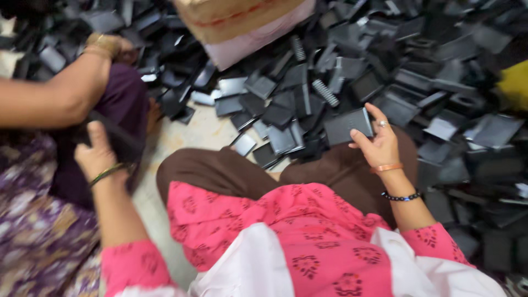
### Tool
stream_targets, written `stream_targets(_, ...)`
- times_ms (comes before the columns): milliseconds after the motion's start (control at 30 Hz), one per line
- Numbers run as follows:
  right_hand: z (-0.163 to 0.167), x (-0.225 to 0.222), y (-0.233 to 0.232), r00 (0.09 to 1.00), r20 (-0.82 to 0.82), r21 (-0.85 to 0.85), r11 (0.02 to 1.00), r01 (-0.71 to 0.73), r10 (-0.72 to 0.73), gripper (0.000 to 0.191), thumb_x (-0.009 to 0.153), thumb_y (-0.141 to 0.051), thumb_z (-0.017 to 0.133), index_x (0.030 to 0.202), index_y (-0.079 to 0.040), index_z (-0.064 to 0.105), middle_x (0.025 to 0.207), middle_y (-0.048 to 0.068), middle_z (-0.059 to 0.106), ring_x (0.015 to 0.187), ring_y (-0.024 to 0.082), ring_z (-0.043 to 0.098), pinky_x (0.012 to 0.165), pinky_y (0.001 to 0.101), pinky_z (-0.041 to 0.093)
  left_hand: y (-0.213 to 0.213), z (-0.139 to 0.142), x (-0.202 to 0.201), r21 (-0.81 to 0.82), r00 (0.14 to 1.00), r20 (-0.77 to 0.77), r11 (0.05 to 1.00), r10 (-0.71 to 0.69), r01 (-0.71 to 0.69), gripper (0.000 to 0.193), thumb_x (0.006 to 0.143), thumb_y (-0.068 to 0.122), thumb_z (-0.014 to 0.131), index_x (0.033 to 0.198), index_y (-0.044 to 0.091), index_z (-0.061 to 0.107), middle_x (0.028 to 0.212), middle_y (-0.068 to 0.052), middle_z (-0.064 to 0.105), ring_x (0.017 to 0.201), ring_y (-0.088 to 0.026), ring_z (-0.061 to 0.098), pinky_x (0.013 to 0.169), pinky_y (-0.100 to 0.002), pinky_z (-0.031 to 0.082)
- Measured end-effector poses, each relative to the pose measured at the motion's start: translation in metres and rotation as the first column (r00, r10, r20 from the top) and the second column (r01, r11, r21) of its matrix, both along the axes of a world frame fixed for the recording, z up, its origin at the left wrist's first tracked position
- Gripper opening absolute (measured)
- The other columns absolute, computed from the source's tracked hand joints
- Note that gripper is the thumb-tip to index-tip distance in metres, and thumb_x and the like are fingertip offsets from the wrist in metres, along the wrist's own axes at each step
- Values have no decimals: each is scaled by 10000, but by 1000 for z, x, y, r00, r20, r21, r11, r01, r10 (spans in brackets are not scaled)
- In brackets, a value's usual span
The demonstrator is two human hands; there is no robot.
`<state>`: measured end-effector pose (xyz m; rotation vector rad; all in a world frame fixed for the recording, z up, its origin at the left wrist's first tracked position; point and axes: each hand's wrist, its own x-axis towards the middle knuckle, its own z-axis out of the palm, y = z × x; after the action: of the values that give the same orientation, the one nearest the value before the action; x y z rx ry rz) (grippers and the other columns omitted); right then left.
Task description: The person sits on the floor among large piles of black plastic parts, picks up parts one at a time, aligns and stacks them, and places the stacked parts into a cardboard box in front of them. Other workers around them sort similar parts into the same box.
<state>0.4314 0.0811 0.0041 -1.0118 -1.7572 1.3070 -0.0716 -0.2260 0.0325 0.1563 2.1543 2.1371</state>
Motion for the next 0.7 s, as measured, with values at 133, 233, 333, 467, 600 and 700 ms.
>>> stream_targets(133,4,39,20,618,771,210,978,-20,-153,508,872,-368,761,1314,-142,652,1273,208,628,1062,359,659,879,443,552,18,12,71,465,775,25,693,-632,550,466,966,117,747,1339,-44,519,1261,-167,655,1058,-270,666,932,-438,559)
stream_targets(233,-3,68,35,573,778,559,698,-448,-256,485,770,-446,787,1107,-119,666,1380,209,586,1272,400,588,1012,512,474,58,0,161,753,510,144,428,-848,499,858,705,42,750,1517,8,475,1348,-152,593,1257,-324,602,1086,-609,501)
stream_targets(333,-4,78,54,671,727,485,584,-651,144,613,707,-468,809,1121,-49,639,1395,252,554,1281,461,516,993,542,407,90,-6,231,970,223,165,199,-961,141,801,781,324,702,1516,157,432,1389,-195,612,1282,-335,585,1045,-578,469)
stream_targets(467,15,54,73,272,923,-34,763,-646,271,674,673,-504,885,1198,-157,642,1162,76,667,1179,312,602,969,477,449,140,-13,255,994,-147,85,94,-985,-59,909,970,755,514,1591,97,436,1302,-198,618,1162,-328,604,1030,-451,523)
stream_targets(600,25,-20,48,928,301,202,936,-289,222,543,789,-353,861,1178,-63,617,1135,105,690,1037,225,683,916,367,555,211,-40,237,687,291,584,652,-758,321,921,908,757,406,1392,-11,564,1162,-96,729,1029,-213,676,921,-369,558)
stream_targets(700,3,-97,8,993,-7,-27,993,-119,118,510,799,-246,850,1216,-64,620,1136,69,687,1008,128,678,869,305,570,235,-67,239,597,372,595,702,-713,389,885,886,749,402,1335,12,598,1170,-63,755,1044,-160,705,929,-349,557)
